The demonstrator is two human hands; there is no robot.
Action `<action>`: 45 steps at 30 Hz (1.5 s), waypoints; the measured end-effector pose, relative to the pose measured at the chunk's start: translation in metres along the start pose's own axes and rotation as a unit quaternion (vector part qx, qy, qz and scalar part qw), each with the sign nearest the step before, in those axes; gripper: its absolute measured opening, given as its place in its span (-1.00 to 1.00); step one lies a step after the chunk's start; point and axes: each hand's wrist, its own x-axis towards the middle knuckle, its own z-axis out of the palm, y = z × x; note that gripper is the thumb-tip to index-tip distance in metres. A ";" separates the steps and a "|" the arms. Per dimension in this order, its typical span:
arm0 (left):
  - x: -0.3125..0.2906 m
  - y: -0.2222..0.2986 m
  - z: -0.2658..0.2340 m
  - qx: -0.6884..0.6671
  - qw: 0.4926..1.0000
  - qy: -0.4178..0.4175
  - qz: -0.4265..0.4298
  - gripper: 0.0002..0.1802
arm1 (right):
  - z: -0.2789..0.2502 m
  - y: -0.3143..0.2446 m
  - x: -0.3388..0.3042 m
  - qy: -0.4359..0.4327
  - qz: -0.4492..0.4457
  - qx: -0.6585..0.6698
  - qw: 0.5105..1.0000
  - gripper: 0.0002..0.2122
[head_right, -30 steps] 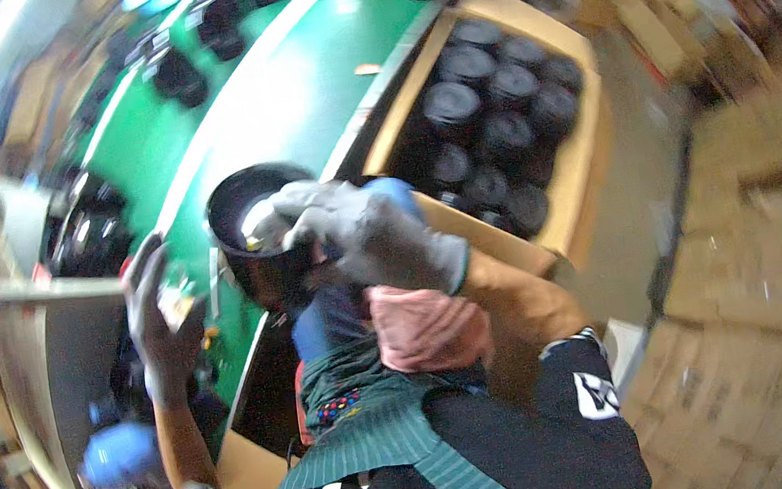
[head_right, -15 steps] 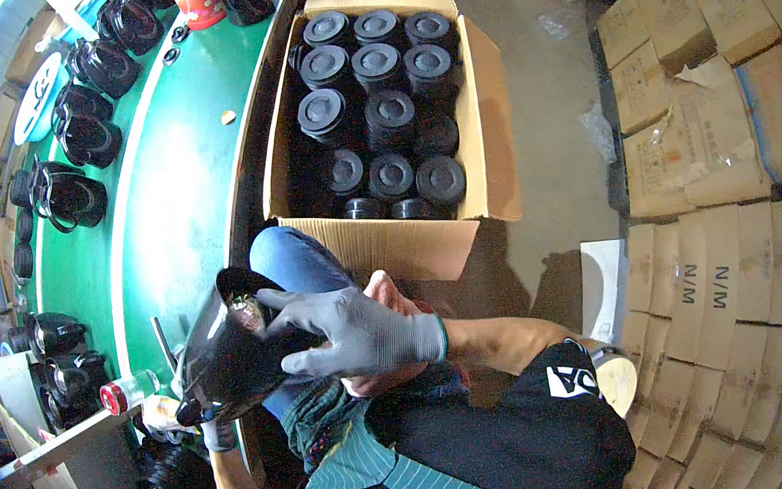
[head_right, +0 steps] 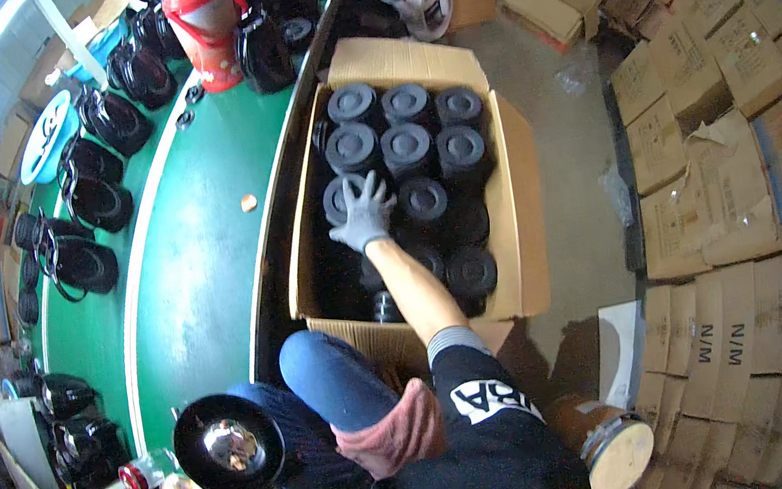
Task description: The person assembles black kettles by attaching circular bases to the kettle bodies using a metal tool. They repeatedly pick up a kettle, place a base on top, and use the tool to secure it before setting the assembled unit aside on the green table.
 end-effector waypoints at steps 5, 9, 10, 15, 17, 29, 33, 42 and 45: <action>0.009 -0.011 0.001 -0.044 0.998 0.001 -0.038 -0.28 | 0.004 0.013 -0.010 0.088 -0.041 0.033 0.995 -0.01; -0.004 -0.015 -0.008 -0.062 0.997 0.010 -0.045 -0.29 | -0.036 -0.005 -0.049 0.153 -0.066 0.128 0.978 -0.05; -0.009 -0.015 -0.010 -0.064 0.997 0.010 -0.042 -0.29 | -0.048 -0.020 -0.067 0.162 -0.090 0.208 0.960 -0.06; -0.022 -0.023 -0.015 -0.081 0.997 0.000 -0.019 -0.30 | -0.112 -0.077 -0.200 0.019 -0.195 0.545 0.816 -0.01; -0.019 -0.029 -0.020 -0.077 0.997 -0.001 -0.006 -0.30 | -0.123 -0.088 -0.248 0.048 -0.278 0.445 0.850 0.05; 0.013 -0.132 -0.112 -0.107 0.993 -0.045 0.036 -0.35 | -0.086 -0.114 -0.295 0.161 -0.338 0.204 0.905 -0.06; 0.013 -0.123 -0.100 -0.022 0.988 -0.116 0.100 -0.39 | -0.088 -0.113 -0.298 0.153 -0.340 0.203 0.905 -0.06; 0.012 -0.101 -0.082 0.043 0.983 -0.125 0.124 -0.43 | -0.083 -0.110 -0.294 0.172 -0.351 0.247 0.887 0.01; 0.013 -0.107 -0.086 0.055 0.984 -0.115 0.126 -0.43 | -0.081 -0.110 -0.293 0.182 -0.354 0.239 0.886 0.00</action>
